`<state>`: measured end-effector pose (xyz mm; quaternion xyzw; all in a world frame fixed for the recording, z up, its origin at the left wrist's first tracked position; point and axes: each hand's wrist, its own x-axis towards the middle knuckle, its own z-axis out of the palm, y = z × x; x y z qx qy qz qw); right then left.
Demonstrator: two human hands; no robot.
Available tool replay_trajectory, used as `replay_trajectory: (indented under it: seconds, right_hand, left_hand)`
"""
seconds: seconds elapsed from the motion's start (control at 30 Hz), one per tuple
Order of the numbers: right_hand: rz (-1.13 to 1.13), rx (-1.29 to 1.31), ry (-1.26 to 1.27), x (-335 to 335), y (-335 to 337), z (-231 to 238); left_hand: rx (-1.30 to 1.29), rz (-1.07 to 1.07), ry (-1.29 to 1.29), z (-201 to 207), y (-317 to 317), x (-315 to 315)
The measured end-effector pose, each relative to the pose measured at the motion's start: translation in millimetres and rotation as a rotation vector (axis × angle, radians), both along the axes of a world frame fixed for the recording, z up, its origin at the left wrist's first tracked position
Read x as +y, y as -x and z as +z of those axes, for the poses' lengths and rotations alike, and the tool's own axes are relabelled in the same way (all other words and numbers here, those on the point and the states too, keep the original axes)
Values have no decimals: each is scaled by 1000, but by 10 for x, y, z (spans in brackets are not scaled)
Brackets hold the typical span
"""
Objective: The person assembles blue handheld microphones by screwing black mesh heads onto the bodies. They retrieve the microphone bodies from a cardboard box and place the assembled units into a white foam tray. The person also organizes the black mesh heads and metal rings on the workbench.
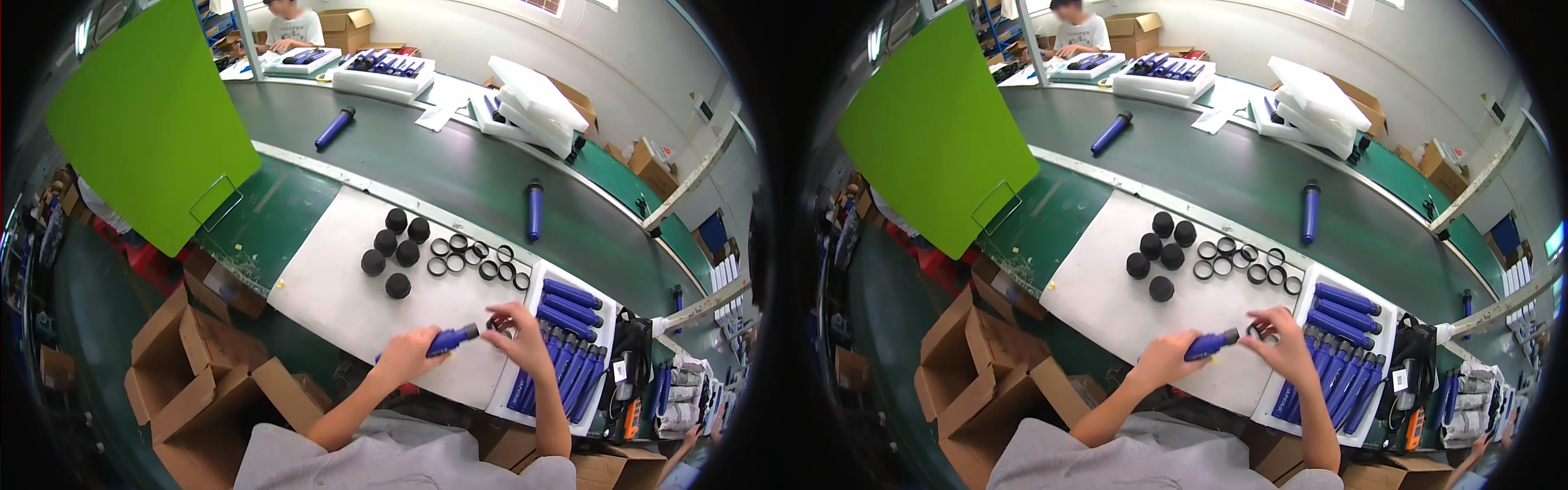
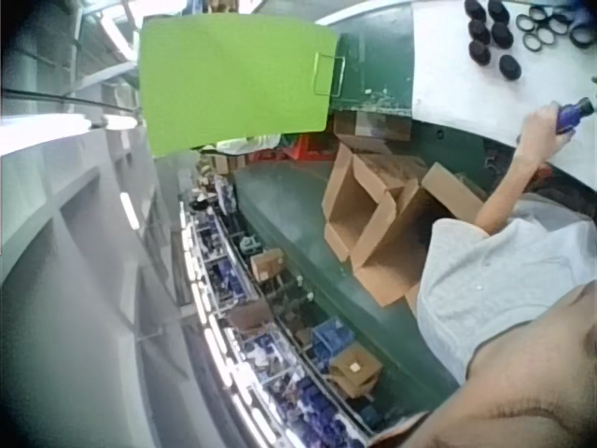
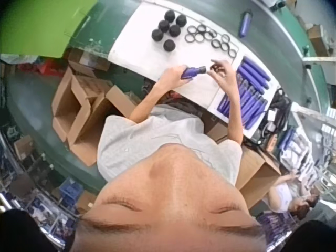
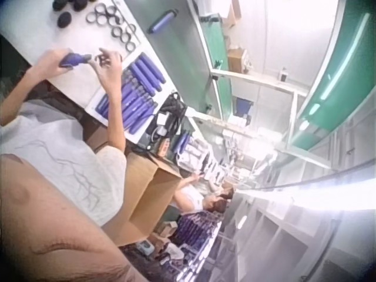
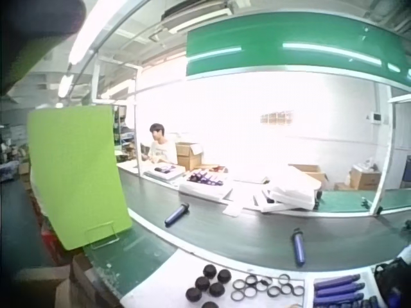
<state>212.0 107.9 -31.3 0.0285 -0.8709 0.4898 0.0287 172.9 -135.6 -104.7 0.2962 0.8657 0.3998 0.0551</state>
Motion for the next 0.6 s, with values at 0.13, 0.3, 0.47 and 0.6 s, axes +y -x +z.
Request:
replay_trajectory:
  seconds: [0.13,0.3,0.47,0.6]
  right_hand:
    - [36,62,198,-235,-247,-46]
    - [22,-85,363,-420,-387,-99]
    - [-1,-145,98,-527,-351,25]
    - [70,18,-52,-625,-154,37]
  left_hand:
    - [-100,-85,-76,375,-196,-33]
    - [-69,-110,-137,283,-297,3]
    - [-151,-65,-125,378,-302,5]
    - [-164,-25,-266,319,-306,-12]
